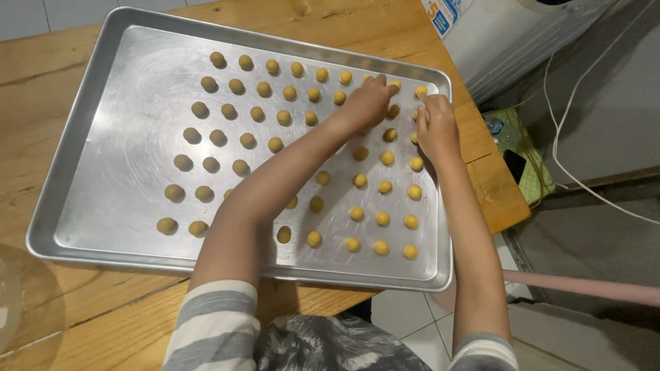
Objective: The person arranges small yellow dough balls in neat rows on a metal baking tray. They use both hands to pick up and place the dough balls, ensuring even spacing across the tray surface.
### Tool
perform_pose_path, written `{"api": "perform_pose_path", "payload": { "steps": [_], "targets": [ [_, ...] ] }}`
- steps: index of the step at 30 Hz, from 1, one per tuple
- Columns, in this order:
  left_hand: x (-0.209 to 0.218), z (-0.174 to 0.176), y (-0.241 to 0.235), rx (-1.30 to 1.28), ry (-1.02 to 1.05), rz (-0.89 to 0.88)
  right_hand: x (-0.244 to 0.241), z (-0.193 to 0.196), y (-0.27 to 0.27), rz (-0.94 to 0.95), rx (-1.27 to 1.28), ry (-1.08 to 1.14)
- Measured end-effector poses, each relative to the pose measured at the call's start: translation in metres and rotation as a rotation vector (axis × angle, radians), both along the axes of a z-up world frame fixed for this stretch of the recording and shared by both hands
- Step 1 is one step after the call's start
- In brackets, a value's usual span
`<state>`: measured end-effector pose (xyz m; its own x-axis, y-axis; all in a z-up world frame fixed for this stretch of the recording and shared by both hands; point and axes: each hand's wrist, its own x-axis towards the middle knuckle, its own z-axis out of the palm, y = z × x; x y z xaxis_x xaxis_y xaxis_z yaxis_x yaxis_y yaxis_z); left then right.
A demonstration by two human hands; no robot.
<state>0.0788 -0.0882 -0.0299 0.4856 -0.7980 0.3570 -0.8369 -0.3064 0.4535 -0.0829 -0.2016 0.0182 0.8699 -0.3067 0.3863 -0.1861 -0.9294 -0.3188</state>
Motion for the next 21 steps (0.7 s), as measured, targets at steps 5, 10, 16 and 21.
{"api": "perform_pose_path", "payload": {
  "steps": [5,10,16,21],
  "targets": [
    [0.024,-0.022,0.003,0.079,0.082,-0.003,0.004,-0.012,-0.015,-0.019,0.068,-0.152],
    [0.017,0.035,0.043,0.067,0.208,-0.086,0.002,-0.016,-0.020,-0.049,0.120,-0.274],
    [0.053,0.060,0.087,-0.112,0.174,-0.012,0.001,-0.010,-0.021,-0.103,0.357,-0.385],
    [0.070,0.040,0.109,0.237,0.073,0.047,0.003,-0.012,-0.025,-0.157,0.547,-0.473]
  ]
}}
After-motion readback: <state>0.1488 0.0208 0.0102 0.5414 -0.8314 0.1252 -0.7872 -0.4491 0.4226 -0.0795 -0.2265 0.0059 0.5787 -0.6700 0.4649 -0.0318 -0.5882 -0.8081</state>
